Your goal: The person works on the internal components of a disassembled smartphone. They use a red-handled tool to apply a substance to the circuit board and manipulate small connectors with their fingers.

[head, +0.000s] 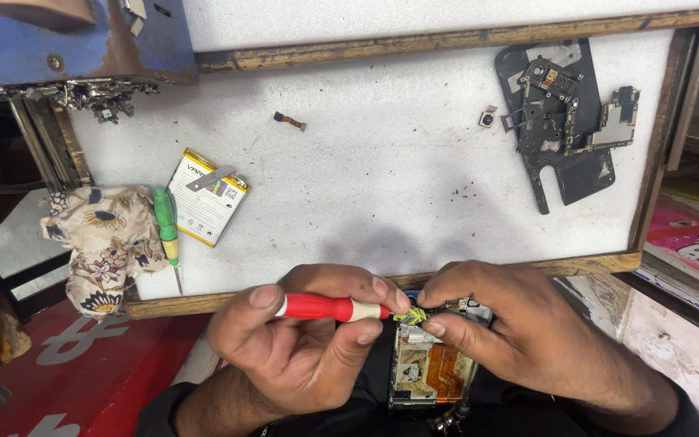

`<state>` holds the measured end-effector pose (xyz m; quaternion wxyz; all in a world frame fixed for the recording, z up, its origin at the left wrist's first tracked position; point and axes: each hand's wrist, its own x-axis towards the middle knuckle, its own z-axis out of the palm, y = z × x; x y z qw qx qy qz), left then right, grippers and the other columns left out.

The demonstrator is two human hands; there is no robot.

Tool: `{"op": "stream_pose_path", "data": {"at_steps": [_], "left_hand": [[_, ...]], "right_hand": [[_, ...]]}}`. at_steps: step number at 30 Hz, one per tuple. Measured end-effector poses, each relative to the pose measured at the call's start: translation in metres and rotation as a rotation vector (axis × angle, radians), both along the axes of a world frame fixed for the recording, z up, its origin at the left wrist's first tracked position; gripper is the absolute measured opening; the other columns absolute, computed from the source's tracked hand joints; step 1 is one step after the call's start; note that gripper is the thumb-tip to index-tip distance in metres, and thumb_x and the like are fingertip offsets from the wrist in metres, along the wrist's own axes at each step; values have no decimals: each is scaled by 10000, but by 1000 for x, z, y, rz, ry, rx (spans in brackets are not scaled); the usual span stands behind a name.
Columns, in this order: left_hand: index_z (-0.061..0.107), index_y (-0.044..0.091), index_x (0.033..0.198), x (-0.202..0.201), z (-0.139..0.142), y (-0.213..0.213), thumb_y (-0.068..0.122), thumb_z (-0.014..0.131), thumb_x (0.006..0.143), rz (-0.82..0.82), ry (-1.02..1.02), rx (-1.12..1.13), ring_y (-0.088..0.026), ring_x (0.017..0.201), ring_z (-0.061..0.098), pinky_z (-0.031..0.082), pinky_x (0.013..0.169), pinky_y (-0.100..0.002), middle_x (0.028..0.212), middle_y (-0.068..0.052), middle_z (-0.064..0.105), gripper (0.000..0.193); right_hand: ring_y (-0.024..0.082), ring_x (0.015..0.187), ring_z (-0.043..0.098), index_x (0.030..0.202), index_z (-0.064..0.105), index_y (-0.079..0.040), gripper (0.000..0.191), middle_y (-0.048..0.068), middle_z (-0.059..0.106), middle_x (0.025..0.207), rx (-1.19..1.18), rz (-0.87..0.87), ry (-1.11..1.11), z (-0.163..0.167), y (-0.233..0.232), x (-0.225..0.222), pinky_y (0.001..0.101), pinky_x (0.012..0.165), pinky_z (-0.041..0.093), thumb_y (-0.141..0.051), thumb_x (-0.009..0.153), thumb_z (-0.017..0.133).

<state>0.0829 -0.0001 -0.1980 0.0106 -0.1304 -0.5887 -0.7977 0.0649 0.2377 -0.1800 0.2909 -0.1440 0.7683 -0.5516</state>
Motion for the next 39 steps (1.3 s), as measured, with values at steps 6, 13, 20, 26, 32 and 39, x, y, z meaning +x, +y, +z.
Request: {"op": "stream_pose_path", "data": {"at_steps": [6, 13, 20, 26, 32, 39], "left_hand": [[219, 263, 1554, 4, -2, 4, -14, 678, 1048, 57, 45, -76, -295, 975, 780, 716, 920, -470, 1144, -259, 686, 738], [284, 241, 1516, -4, 21, -10, -20, 690, 990, 13, 63, -204, -303, 1056, 746, 683, 931, -463, 1167, -214, 651, 714], [329, 293, 1526, -1, 23, -19, -46, 733, 987, -36, 86, -228, -296, 1109, 737, 685, 963, -456, 1228, -157, 637, 754], [304, 411, 1571, 5, 18, -11, -61, 740, 991, -8, 41, -179, -291, 1115, 776, 723, 935, -444, 1227, -139, 654, 866], [403, 293, 1454, -2, 13, -19, -44, 722, 943, 173, 29, -182, -278, 1003, 772, 699, 848, -429, 1139, -123, 677, 690], [562, 66, 1239, -40, 34, -38, -4, 674, 880, -113, -83, -544, -263, 868, 737, 640, 752, -412, 1023, -115, 688, 383]], "right_hand": [[182, 925, 786, 1073, 661, -84, 196, 61, 807, 987, -80, -50, -60, -8, -1, 5, 313, 735, 634, -191, 928, 739], [161, 848, 790, 975, 674, -88, 119, 73, 815, 939, -52, -74, -32, -15, -1, 10, 290, 673, 631, -172, 923, 741], [167, 854, 838, 986, 664, -74, 186, 77, 804, 927, -67, -91, 57, -17, -5, 10, 290, 673, 633, -205, 903, 767], [169, 847, 814, 995, 684, -79, 123, 89, 799, 941, -125, -82, 125, -15, -6, 3, 285, 659, 631, -161, 929, 748], [131, 734, 792, 993, 687, -80, 105, 52, 777, 844, -116, -103, 77, -24, -1, 6, 258, 583, 636, -144, 929, 738], [116, 745, 767, 1049, 664, -71, 149, 29, 761, 853, -100, -131, -38, -29, 5, 6, 262, 606, 633, -172, 949, 708]]}}
